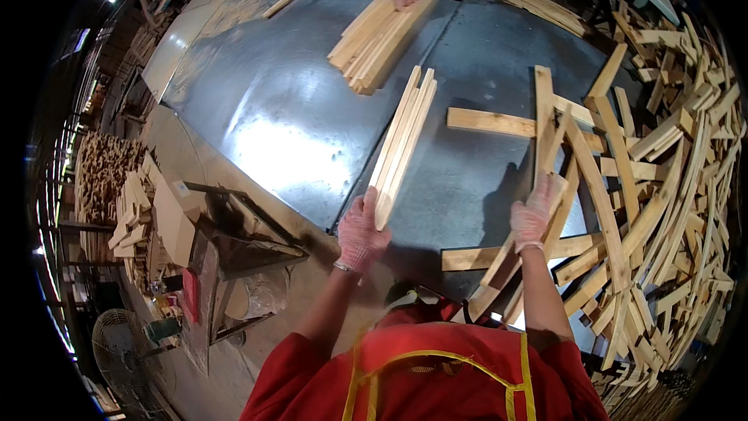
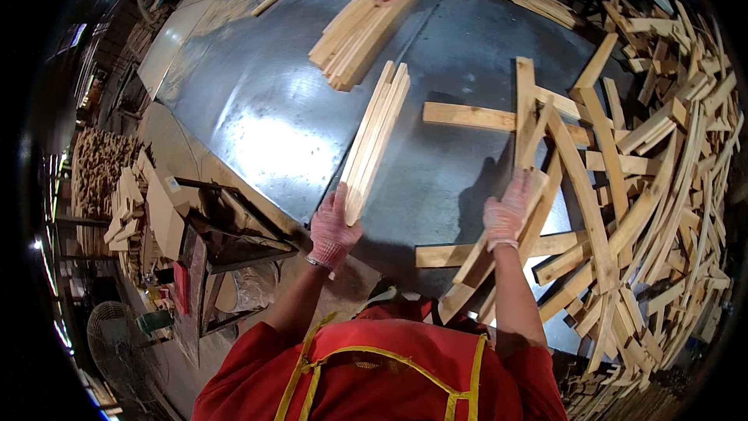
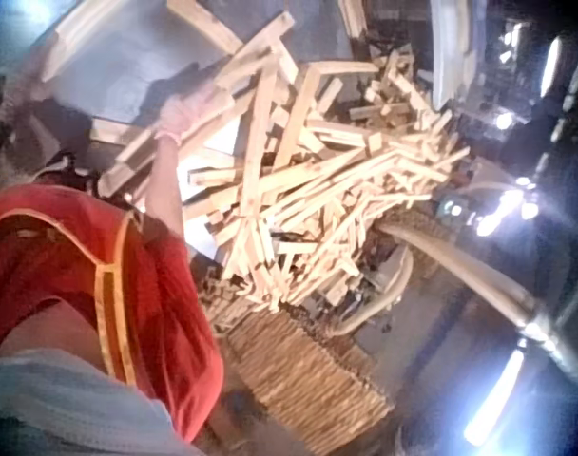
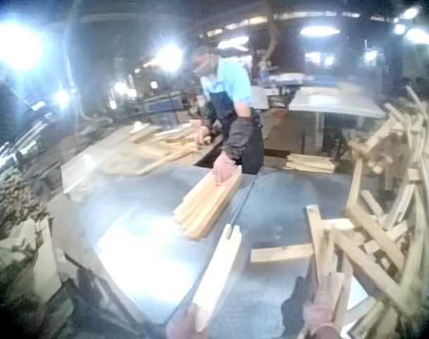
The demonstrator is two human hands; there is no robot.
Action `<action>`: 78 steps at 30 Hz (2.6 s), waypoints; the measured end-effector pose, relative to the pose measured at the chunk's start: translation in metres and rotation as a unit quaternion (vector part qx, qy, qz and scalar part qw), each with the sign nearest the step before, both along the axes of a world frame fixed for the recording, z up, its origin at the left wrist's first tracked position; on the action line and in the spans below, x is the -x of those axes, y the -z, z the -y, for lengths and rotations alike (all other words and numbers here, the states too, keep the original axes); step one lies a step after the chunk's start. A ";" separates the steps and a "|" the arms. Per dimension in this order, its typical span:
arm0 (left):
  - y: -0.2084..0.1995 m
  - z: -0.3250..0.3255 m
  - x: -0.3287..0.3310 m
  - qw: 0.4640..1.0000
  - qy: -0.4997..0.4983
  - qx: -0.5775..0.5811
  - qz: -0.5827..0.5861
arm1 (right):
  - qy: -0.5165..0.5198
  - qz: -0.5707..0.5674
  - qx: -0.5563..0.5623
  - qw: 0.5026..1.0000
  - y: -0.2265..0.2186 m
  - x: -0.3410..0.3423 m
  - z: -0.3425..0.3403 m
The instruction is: The person sorts wooden planks on a metal table, picking them up from a disorganized pile and arranging them into neat stacks. The person wears gloves and handles the wood pieces one by one or in small groups, organizing them into parallel rows.
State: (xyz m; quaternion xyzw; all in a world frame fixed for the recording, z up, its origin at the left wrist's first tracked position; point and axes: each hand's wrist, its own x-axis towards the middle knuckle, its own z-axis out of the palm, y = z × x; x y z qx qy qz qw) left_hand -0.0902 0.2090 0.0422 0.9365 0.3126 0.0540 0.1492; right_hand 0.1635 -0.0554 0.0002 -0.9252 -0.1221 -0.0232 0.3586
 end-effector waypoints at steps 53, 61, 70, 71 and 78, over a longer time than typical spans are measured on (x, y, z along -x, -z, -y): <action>0.010 -0.142 0.070 0.987 -0.023 0.141 -0.068 | -0.315 -0.378 -0.061 0.868 -0.041 -0.010 -0.311; 0.007 -0.148 0.055 0.984 -0.014 0.166 -0.067 | -0.249 -0.253 -0.071 0.932 -0.021 -0.105 -0.378; -0.028 -0.139 0.041 0.995 0.046 0.055 -0.065 | -0.157 -0.434 -0.187 0.867 -0.003 0.052 -0.233; -0.031 -0.142 0.043 0.996 0.047 0.057 -0.048 | -0.186 -0.451 -0.126 0.864 0.001 0.075 -0.226; -0.085 -0.122 0.010 0.831 -0.087 0.520 0.176 | -0.326 -0.672 -0.310 0.589 -0.026 0.202 -0.206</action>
